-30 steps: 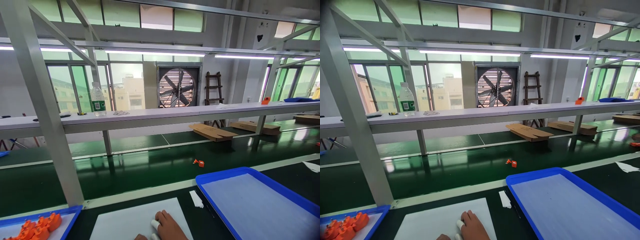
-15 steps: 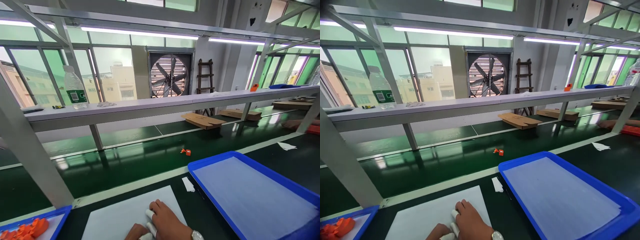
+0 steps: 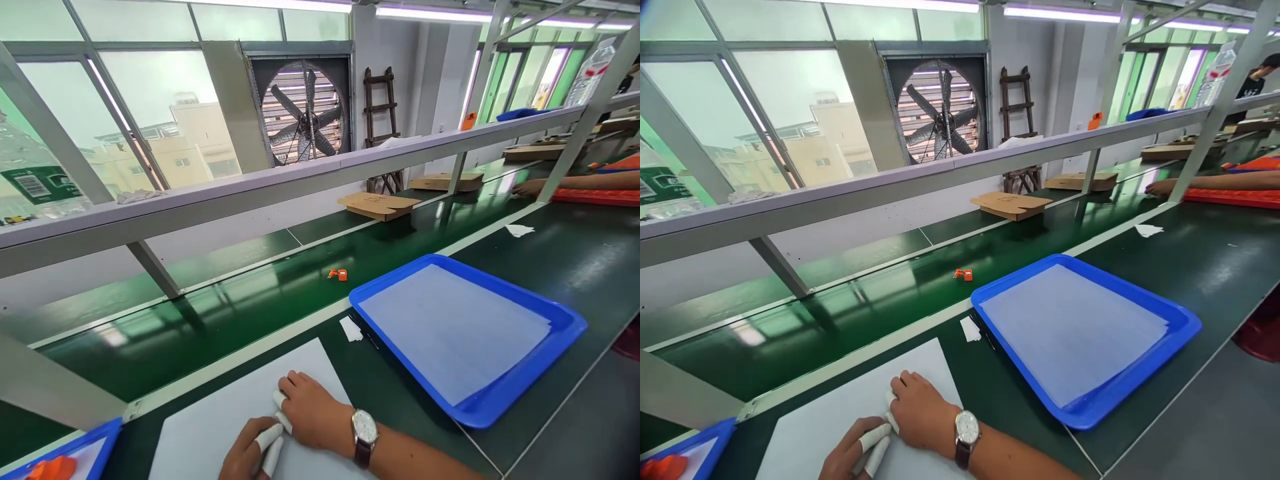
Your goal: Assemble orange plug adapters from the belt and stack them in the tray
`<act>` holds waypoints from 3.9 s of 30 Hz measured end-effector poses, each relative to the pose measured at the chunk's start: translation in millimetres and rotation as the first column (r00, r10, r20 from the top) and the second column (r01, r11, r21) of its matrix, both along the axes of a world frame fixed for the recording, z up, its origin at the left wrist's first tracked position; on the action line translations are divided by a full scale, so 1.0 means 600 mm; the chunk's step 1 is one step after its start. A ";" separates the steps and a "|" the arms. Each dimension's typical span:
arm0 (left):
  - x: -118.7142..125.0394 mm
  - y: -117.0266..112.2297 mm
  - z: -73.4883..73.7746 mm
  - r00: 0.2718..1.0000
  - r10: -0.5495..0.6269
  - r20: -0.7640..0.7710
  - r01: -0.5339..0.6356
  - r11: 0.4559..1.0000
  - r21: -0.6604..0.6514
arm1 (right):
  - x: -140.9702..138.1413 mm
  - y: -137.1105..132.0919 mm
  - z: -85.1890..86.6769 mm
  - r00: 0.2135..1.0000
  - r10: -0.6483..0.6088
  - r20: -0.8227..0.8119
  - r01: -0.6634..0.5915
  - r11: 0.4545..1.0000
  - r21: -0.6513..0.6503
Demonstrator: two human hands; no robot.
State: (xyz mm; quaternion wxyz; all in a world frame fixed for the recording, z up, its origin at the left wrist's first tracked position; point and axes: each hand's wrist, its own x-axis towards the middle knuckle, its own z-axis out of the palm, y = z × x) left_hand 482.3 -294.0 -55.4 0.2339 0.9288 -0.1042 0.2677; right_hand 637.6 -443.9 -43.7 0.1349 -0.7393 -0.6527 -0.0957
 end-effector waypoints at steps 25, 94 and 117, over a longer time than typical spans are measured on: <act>-0.027 -0.028 0.034 0.983 0.118 -0.143 -0.108 0.991 0.073 | 0.292 0.022 0.104 0.812 -0.543 -0.214 0.544 0.837 -0.058; -0.039 -0.022 0.024 0.931 0.234 -0.280 -0.332 0.861 -0.386 | -0.048 -0.022 0.020 0.496 0.112 -0.861 0.172 0.959 0.224; -0.027 -0.027 0.016 0.940 0.320 -0.121 -0.334 0.936 -0.115 | -0.045 -0.003 0.012 0.256 0.101 -0.962 0.114 0.984 0.133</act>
